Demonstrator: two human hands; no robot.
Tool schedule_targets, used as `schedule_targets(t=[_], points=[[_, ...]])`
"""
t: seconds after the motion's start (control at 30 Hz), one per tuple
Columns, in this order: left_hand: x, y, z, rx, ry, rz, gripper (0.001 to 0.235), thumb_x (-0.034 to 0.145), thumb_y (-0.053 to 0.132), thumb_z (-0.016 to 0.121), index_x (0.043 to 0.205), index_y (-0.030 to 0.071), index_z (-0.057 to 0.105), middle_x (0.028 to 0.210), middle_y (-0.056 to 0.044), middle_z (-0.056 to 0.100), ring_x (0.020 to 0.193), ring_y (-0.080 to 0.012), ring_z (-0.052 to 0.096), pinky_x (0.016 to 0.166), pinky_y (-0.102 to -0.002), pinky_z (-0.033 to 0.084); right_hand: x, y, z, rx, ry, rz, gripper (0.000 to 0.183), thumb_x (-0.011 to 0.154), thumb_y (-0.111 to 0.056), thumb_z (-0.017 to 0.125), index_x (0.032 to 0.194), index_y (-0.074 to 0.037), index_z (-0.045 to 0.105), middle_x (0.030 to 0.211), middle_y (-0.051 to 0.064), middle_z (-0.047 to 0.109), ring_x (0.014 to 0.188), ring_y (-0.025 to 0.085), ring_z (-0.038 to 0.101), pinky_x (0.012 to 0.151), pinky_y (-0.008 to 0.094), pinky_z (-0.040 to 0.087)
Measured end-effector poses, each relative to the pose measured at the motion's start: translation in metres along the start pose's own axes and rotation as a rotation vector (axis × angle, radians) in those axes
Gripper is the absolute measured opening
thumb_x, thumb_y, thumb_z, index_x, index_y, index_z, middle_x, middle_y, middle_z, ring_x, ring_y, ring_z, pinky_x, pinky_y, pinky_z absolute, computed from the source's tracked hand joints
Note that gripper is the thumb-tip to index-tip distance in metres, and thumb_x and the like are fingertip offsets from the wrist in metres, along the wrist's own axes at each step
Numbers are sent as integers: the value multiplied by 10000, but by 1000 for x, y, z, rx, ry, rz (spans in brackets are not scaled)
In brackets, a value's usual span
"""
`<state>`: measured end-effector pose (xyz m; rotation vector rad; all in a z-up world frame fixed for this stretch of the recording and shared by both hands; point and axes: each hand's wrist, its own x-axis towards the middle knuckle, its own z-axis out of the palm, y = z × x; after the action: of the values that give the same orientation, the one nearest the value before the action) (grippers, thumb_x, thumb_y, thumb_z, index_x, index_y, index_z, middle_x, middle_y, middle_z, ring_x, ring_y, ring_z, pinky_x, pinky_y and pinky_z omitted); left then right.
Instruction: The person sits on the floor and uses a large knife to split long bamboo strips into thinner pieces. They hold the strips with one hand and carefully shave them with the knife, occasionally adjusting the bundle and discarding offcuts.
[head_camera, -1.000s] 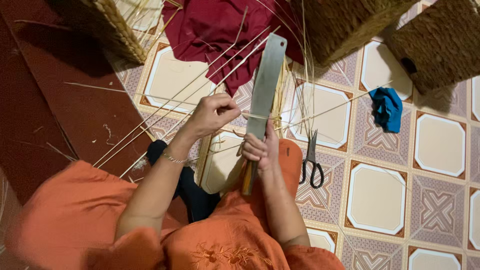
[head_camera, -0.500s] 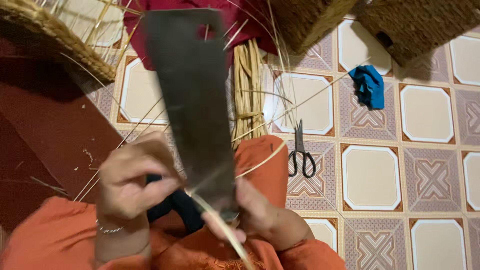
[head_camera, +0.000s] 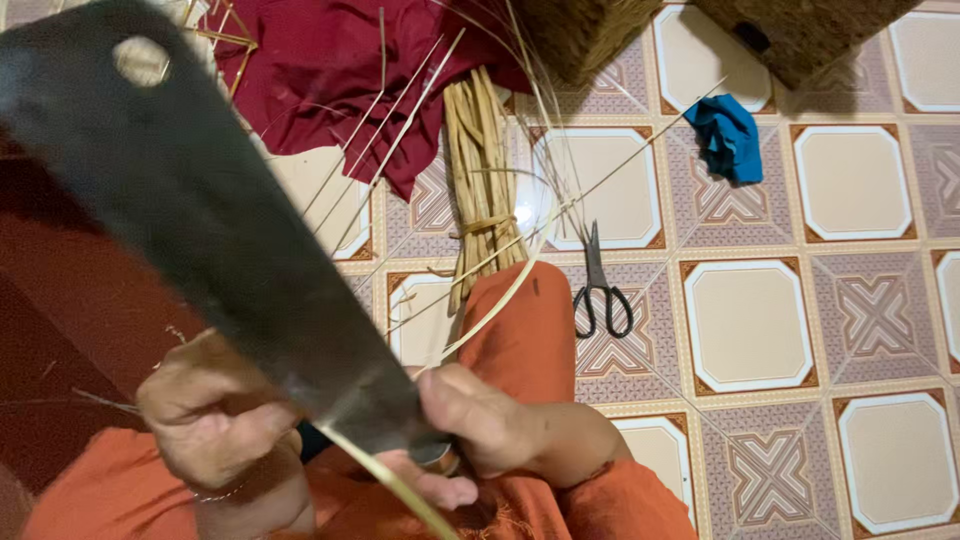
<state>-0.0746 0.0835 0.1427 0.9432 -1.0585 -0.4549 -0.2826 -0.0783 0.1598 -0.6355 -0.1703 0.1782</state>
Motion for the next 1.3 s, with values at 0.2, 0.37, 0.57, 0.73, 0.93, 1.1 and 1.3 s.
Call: schedule_targets(t=[0.2, 0.37, 0.57, 0.73, 0.93, 1.1, 1.3], points=[[-2, 9, 4, 6, 83, -78, 119, 845, 36, 744, 957, -2, 740, 927, -131, 762, 776, -183, 730, 759, -332, 594, 14, 3, 7, 54, -69, -18, 668, 1214, -601, 277, 1239, 38, 471, 645, 3, 507, 470, 25, 421, 477, 189, 338], [-17, 13, -5, 155, 108, -96, 85, 853, 25, 726, 936, 14, 739, 904, -114, 756, 769, -178, 707, 730, -328, 566, 20, 1, 13, 78, -80, -1, 631, 1177, -583, 287, 1320, 13, 441, 652, 35, 509, 464, 62, 438, 456, 207, 349], [-14, 7, -7, 351, 129, -88, 61, 864, 12, 705, 911, 33, 737, 877, -93, 748, 759, -172, 680, 696, -323, 533, 18, 5, 7, 1, -19, -14, 643, 1183, -584, 296, 1205, 29, 488, 637, 34, 511, 455, 76, 454, 440, 215, 365], [25, -8, -2, 481, -35, -68, 70, 872, 1, 687, 890, 49, 735, 854, -75, 742, 751, -166, 657, 667, -320, 505, -2, 0, -16, -158, 195, -174, 745, 1165, -645, 325, 1155, 66, 545, 533, 0, 460, 411, 54, 413, 431, 217, 344], [51, -34, 14, 329, -270, -87, 49, 894, 27, 756, 922, 38, 717, 911, -28, 702, 843, -153, 622, 789, -317, 478, -12, 8, -54, 74, 129, -332, 752, 1059, -609, 377, 1390, 58, 481, 506, -5, 451, 350, 77, 396, 344, 247, 381], [50, -66, 16, 160, -379, -90, 46, 960, 114, 750, 961, 87, 713, 846, 4, 578, 862, -136, 523, 818, -314, 435, -13, 10, -86, 129, -65, -350, 763, 1111, -604, 325, 1474, 55, 456, 511, -10, 440, 345, 83, 394, 338, 244, 385], [49, -88, 19, 46, -436, -99, 93, 1007, 218, 717, 993, 126, 716, 886, 30, 619, 902, -120, 539, 862, -300, 472, -19, 15, -110, 285, 110, -347, 789, 1113, -632, 277, 1494, 38, 445, 521, -28, 385, 371, 77, 342, 353, 241, 294]])
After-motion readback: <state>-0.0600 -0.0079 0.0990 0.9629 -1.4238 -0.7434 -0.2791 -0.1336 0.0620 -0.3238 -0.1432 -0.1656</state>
